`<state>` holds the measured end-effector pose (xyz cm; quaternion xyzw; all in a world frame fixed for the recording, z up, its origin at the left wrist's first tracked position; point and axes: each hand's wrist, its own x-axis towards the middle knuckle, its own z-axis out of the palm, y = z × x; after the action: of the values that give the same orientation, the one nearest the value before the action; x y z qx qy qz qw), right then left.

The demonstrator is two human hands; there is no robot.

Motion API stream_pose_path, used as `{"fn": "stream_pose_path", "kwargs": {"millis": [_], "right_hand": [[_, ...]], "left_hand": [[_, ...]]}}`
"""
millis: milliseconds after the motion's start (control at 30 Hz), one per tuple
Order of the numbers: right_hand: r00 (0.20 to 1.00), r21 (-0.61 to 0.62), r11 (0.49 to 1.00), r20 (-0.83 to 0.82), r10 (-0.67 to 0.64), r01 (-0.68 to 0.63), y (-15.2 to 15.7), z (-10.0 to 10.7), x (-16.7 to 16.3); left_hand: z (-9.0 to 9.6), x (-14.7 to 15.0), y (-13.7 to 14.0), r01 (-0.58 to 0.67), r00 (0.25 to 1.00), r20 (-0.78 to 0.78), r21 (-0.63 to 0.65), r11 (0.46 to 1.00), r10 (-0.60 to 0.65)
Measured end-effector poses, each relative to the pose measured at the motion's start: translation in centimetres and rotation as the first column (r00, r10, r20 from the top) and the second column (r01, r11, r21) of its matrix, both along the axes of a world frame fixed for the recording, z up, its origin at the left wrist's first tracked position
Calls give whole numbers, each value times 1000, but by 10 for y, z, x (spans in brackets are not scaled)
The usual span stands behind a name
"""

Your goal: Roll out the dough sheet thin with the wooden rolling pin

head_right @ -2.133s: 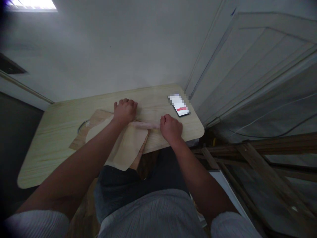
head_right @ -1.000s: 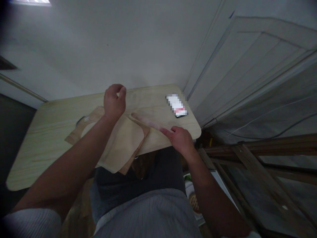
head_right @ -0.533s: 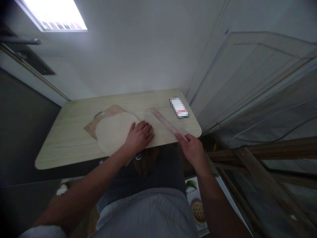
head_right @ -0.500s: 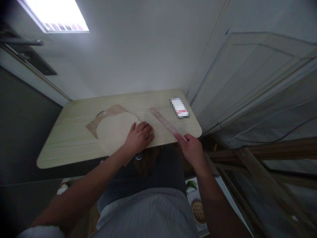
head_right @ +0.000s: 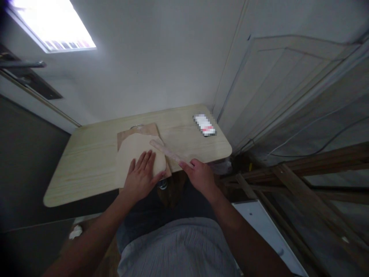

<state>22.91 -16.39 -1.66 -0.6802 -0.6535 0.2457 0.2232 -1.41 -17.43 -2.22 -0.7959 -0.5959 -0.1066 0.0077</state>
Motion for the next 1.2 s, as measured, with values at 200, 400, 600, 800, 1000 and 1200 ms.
{"fn": "stream_pose_path", "kwargs": {"millis": [200, 400, 600, 800, 1000, 1200], "right_hand": [[997, 0, 1000, 78, 24, -24, 5, -1, -12], [997, -39, 998, 61, 54, -52, 10, 5, -25], [988, -63, 993, 109, 109, -102, 32, 11, -48], [974, -105, 982, 149, 170, -155, 45, 11, -53], [969, -97, 985, 185, 162, -146, 45, 7, -51], [973, -72, 987, 170, 155, -145, 43, 6, -49]], "left_hand": [[6, -30, 0, -61, 990, 121, -66, 996, 69], [10, -91, 21, -467, 788, 388, -129, 875, 478], [26, -105, 43, -601, 578, 385, -394, 695, 719], [38, -118, 59, -515, 450, 449, -575, 635, 772], [46, -117, 81, -316, 424, 469, -725, 612, 775], [46, -104, 84, -404, 545, 562, -475, 782, 623]]}}
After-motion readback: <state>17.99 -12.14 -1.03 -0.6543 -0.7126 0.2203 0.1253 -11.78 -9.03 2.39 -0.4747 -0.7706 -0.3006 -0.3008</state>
